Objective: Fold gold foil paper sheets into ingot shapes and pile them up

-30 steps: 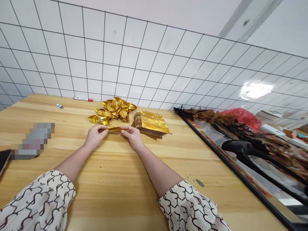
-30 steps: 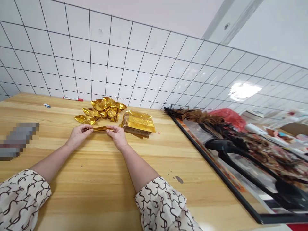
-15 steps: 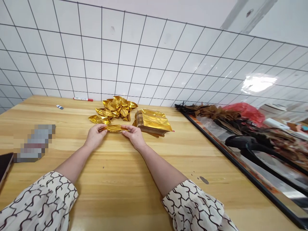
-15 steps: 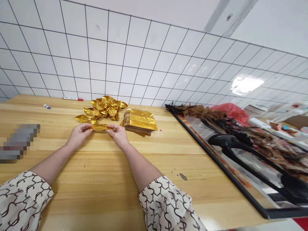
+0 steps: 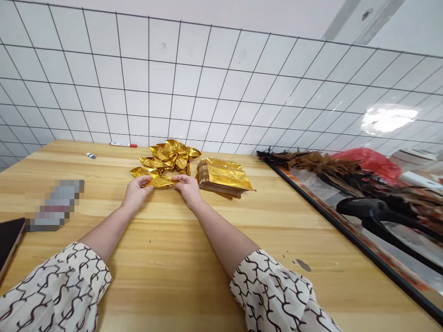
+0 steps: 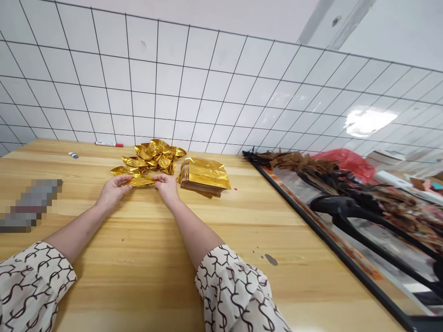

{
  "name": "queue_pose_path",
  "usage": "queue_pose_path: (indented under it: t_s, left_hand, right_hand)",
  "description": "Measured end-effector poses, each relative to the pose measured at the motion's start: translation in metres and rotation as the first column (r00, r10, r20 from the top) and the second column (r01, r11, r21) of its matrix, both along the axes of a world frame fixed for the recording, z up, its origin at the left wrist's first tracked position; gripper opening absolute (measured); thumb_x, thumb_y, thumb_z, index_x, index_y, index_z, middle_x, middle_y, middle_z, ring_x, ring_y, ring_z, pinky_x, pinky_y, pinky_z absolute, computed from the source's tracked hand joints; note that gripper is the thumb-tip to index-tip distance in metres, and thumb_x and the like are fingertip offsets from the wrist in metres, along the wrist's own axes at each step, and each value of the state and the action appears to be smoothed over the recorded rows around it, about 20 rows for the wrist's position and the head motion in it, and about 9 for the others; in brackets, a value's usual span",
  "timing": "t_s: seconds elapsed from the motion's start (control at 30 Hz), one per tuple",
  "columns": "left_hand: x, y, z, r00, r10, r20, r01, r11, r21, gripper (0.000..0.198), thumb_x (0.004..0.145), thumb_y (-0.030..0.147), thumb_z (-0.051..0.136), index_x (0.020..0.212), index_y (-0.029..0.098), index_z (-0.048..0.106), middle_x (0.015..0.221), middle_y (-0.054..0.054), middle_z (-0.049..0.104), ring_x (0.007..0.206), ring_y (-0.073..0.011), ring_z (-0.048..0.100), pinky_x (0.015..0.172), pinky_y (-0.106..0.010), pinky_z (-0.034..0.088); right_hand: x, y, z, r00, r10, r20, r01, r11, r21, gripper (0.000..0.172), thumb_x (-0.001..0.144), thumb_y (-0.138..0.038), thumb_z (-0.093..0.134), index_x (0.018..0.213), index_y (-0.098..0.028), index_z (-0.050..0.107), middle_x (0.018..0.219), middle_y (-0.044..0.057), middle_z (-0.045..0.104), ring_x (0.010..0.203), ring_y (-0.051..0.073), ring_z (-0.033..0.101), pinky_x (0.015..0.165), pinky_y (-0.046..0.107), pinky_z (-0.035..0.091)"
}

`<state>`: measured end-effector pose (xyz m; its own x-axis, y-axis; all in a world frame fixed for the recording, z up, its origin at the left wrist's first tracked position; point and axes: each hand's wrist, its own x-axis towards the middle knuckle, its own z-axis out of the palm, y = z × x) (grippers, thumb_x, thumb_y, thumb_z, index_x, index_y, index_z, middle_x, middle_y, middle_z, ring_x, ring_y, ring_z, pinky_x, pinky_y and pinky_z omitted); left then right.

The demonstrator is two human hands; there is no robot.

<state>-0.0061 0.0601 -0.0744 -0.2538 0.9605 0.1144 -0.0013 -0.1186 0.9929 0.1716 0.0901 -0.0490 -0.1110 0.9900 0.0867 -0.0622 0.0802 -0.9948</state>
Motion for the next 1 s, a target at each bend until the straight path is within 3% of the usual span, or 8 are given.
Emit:
queue_pose_path:
  t_s: [0.33, 0.67, 1.0]
  left_hand:
    - [0.0044, -0.0007, 0.0030, 0.999, 0.046, 0.017, -0.047, 0.999, 0.026, 0.033, 0.054, 0.037, 0.078, 0.078, 0.017, 0.068, 0.081, -0.005, 0.072, 0.081, -0.0209, 0.066, 0.084, -0.036, 0.051]
    - [0.0062, -0.0025, 0.0049, 0.997, 0.077, -0.028, -0.075, 0.996, 0.045, 0.026, 0.058, 0.034, 0.074, 0.077, 0.017, 0.068, 0.064, 0.001, 0.065, 0.055, -0.0123, 0.054, 0.055, -0.024, 0.045]
    - [0.0068, -0.0022, 0.0065, 0.991, 0.092, -0.097, -0.086, 0.994, 0.065, 0.012, 0.060, 0.025, 0.071, 0.068, 0.017, 0.067, 0.058, 0.003, 0.064, 0.054, -0.0121, 0.055, 0.058, -0.024, 0.043]
  right_hand:
    - [0.0024, -0.0045, 0.0003, 0.999, -0.008, -0.043, 0.009, 0.999, 0.037, 0.014, 0.052, -0.025, 0.059, 0.061, -0.020, 0.067, 0.048, -0.005, 0.056, 0.047, 0.010, 0.047, 0.053, 0.025, 0.042]
    - [0.0010, -0.0057, 0.0012, 0.991, -0.106, -0.088, 0.111, 0.992, 0.059, 0.013, 0.050, -0.023, 0.056, 0.059, -0.020, 0.065, 0.049, -0.006, 0.054, 0.048, 0.009, 0.045, 0.050, 0.023, 0.038]
    - [0.0018, -0.0042, -0.0004, 0.996, -0.093, 0.006, 0.092, 0.990, 0.104, 0.016, 0.052, -0.025, 0.056, 0.062, -0.019, 0.067, 0.048, -0.005, 0.054, 0.047, 0.010, 0.044, 0.050, 0.025, 0.038]
